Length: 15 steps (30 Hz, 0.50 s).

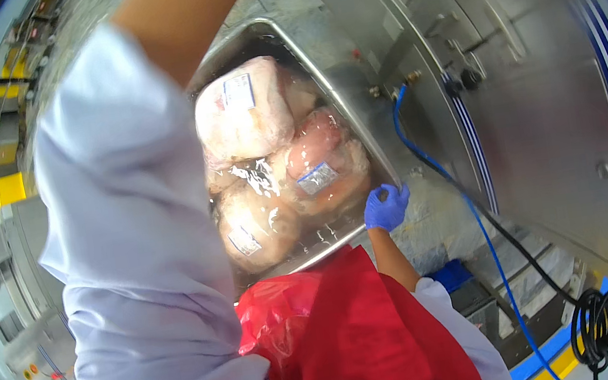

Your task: The person uses a knife to trim and cut large pieces of raw meat inside a stainless steel bin. They separate the meat into smaller portions and place them into the bin, occasionally adjusting the pieces with gloved hands.

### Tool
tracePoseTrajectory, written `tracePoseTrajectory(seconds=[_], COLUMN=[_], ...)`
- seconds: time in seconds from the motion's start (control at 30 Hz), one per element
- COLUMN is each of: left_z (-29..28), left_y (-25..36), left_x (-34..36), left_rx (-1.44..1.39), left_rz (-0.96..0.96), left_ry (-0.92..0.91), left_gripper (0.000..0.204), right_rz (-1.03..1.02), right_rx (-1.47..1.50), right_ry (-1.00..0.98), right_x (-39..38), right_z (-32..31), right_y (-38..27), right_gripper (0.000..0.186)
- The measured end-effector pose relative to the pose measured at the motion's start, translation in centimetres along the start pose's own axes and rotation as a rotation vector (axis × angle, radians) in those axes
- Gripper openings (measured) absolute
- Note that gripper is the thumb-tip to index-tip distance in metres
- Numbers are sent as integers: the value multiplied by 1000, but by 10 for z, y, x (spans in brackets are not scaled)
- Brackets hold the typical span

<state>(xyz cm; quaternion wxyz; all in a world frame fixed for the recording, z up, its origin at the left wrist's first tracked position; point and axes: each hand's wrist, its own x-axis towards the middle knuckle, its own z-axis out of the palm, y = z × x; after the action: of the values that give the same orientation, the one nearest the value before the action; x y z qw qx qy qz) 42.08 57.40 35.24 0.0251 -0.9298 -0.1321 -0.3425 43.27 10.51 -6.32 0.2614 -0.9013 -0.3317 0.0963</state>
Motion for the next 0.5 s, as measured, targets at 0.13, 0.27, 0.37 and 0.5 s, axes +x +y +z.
tracePoseTrajectory(seconds=[0.13,0.27,0.37,0.5], left_z=[-9,-13,42,110], left_y=[14,3,-15,-64], left_x=[-202,-430,-509,-519], left_rx=[-251,-232,-265,-243], left_rz=[-419,-945,-1040,-1181], left_ry=[-327,-574,-509,-470], left_gripper=[35,42,44,61], right_rz=[71,69,15,12], right_rx=[-42,-10,-95,-170], right_ry=[46,-26,9,-8], right_x=[2,-5,-6,-2], right_z=[-7,-11,-8,-10], right_y=[14,-7,1,6], right_gripper=[16,15,16,17])
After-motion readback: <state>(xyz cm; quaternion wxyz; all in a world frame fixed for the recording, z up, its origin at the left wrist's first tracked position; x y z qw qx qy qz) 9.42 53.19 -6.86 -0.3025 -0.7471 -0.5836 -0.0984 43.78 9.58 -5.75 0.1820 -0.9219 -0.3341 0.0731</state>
